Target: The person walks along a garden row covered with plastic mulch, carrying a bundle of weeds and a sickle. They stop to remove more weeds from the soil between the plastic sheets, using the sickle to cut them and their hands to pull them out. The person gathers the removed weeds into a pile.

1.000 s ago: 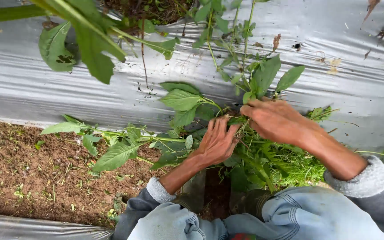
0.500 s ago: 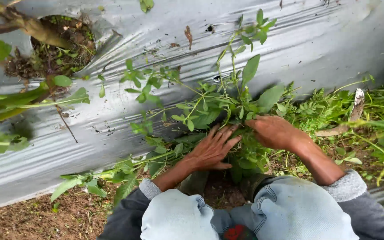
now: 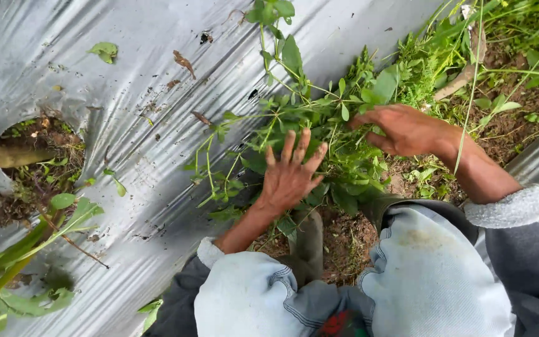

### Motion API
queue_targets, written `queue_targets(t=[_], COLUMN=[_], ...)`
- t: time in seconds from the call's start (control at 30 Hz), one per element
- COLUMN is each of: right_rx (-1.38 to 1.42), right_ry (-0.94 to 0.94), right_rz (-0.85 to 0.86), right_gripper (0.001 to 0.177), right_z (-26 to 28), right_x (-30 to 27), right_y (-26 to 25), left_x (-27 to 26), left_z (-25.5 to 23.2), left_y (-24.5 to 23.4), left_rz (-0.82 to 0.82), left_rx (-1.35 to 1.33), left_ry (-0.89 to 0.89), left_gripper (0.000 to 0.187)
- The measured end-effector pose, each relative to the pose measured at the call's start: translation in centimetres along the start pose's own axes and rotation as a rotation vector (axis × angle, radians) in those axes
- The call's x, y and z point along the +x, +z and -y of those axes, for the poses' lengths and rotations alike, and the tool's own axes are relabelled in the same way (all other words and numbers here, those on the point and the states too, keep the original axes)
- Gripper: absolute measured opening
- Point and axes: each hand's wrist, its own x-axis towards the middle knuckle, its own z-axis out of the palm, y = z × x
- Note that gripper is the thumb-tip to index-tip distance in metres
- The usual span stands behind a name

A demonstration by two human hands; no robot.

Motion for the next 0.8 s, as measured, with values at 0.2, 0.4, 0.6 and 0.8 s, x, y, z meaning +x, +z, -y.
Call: queue_targets(t=[0.2,0.4,0.6,0.8], right_rx=[0.067,0.265,0.356,0.397], right_ry=[-0.111,-0.41,-0.147,-0.205], right_rz=[-0.187,-0.517,-0.632,-0.614], right_gripper=[0.041,0.03,0.034,0.04], right_z=[-7.7,-13.8,-18.1,-20.1], right_x=[-0.9,-3.0,-2.0,-0.7], right_y=[4.7,6.8,11.4,12.6], left_x=[9.6,5.6,-1.9,-0.6], left_z=[-0.3,-3.2,-5.5,-5.9], left_y=[-5.4,0.4,4.1,10.8], left_rz=[0.35,0.486,0.351,0.194], left_rx=[0.404,-0.438,0.229,0.37], left_ry=[-0.082,-0.204,0.026,-0.002], left_gripper=[0.159,0.135,0.167,0.065])
